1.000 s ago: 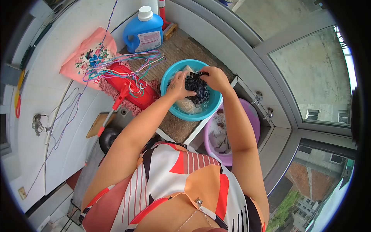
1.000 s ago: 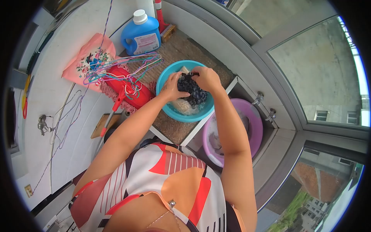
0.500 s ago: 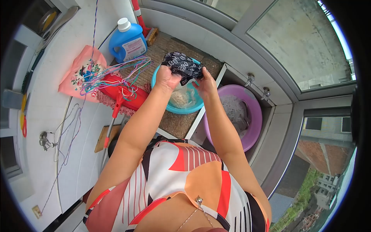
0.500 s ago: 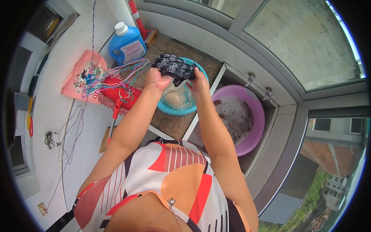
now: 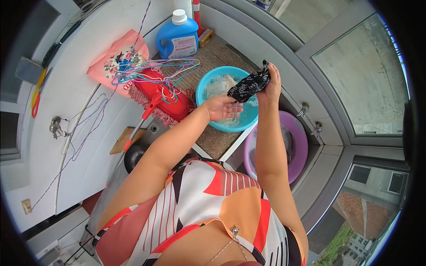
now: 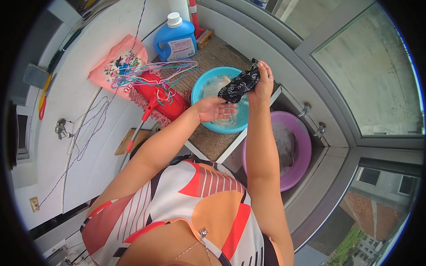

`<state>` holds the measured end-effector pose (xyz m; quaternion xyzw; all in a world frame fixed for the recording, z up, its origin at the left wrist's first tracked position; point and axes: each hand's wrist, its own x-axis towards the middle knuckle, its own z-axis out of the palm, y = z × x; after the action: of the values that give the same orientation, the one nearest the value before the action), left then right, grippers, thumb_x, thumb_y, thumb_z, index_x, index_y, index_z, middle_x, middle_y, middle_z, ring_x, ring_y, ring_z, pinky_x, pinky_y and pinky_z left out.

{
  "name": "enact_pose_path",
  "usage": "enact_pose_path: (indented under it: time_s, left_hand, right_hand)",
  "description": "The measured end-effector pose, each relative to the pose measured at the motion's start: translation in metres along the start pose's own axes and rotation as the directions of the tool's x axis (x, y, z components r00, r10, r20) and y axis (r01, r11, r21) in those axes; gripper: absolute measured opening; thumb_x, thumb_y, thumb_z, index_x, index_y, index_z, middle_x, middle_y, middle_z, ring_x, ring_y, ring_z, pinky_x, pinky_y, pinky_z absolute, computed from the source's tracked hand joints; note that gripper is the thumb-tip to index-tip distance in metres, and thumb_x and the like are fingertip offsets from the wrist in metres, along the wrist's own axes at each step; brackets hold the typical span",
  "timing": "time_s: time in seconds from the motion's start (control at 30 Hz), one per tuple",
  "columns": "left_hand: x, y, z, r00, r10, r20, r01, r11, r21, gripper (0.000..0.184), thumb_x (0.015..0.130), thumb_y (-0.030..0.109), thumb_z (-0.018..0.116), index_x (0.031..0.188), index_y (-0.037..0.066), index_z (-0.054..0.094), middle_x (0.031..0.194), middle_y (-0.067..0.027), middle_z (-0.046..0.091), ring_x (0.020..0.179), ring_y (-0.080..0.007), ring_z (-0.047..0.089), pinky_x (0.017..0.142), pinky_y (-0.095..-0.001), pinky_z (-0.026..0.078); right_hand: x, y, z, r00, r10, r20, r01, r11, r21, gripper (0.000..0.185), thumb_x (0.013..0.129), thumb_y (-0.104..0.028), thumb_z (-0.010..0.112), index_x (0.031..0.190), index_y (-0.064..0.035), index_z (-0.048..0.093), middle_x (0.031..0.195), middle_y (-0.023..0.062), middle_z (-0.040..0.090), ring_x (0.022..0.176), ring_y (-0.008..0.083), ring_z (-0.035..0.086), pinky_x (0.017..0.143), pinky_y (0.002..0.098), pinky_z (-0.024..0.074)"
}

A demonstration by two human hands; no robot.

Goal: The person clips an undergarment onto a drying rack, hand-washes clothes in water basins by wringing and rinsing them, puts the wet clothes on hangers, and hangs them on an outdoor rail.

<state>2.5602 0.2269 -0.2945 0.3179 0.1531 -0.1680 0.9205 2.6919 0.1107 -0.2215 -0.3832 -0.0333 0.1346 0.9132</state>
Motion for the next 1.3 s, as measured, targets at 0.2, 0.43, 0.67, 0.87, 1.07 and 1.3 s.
enact_pose_path:
  time_s: [0.2,0.43,0.67,0.87,1.07,1.3]
  left_hand:
    - [-0.023,0.020,0.039,0.975,0.100,0.199,-0.006,0.907,-0.422,0.042,0.092,0.036,0.045,0.124,0.009,0.047,0.122,-0.0113,0.055,0.112,-0.0283,0.055,0.094,-0.0485,0.045]
    - [0.011,0.027,0.033,0.977,0.199,0.082,-0.175,0.957,-0.233,0.040,0.091,0.043,0.052,0.109,0.008,0.057,0.097,-0.0052,0.065,0.086,-0.0170,0.064,0.077,-0.0323,0.053]
    - [0.006,0.043,0.032,0.989,-0.067,0.134,0.082,0.991,-0.109,0.075,0.076,0.074,0.045,0.118,0.013,0.053,0.104,-0.0088,0.062,0.096,-0.0280,0.061,0.079,-0.0476,0.051]
    - [-0.008,0.034,0.054,0.985,-0.043,0.167,0.097,0.938,-0.333,0.086,0.073,0.080,0.039,0.125,0.012,0.046,0.116,-0.0089,0.054,0.102,-0.0353,0.056,0.088,-0.0522,0.045]
    - [0.019,0.032,0.063,0.922,0.374,-0.103,-0.377,0.800,-0.466,0.022,0.081,0.010,0.064,0.101,0.007,0.058,0.095,-0.0073,0.063,0.089,-0.0197,0.061,0.083,-0.0357,0.051]
    - [0.006,0.041,0.092,0.720,0.692,-0.050,-0.666,0.710,0.228,0.031,0.070,0.022,0.082,0.084,0.009,0.057,0.088,0.0008,0.058,0.077,-0.0087,0.053,0.070,-0.0217,0.044]
  right_hand:
    - [-0.046,-0.005,0.042,0.976,-0.003,0.219,0.085,0.926,-0.368,0.013,0.080,-0.008,0.067,0.089,-0.0020,0.060,0.081,0.0018,0.059,0.073,0.0098,0.056,0.066,0.0232,0.0475]
    - [-0.035,0.021,0.012,0.995,-0.004,0.097,0.063,0.791,-0.608,0.020,0.078,-0.012,0.069,0.095,-0.0021,0.063,0.116,0.0081,0.054,0.101,0.0160,0.053,0.084,0.0299,0.0440]
    - [-0.028,0.016,-0.005,0.990,0.064,0.124,-0.008,0.913,-0.408,0.010,0.077,-0.004,0.068,0.079,-0.0024,0.059,0.082,0.0056,0.063,0.072,0.0123,0.059,0.067,0.0248,0.0488]
    - [-0.047,-0.008,0.032,0.719,-0.313,0.621,0.695,0.312,-0.648,0.018,0.067,0.000,0.070,0.076,-0.0019,0.054,0.081,0.0103,0.062,0.073,0.0195,0.060,0.067,0.0287,0.0471]
    - [-0.071,0.019,0.026,0.934,-0.356,0.017,0.323,0.827,-0.460,0.015,0.078,0.001,0.063,0.093,-0.0004,0.064,0.091,0.0051,0.062,0.082,0.0133,0.058,0.075,0.0244,0.0460]
    - [-0.051,0.012,0.015,0.997,0.052,-0.059,-0.038,0.976,0.217,0.011,0.086,-0.012,0.060,0.093,-0.0074,0.053,0.092,0.0057,0.060,0.077,0.0166,0.060,0.069,0.0328,0.0532]
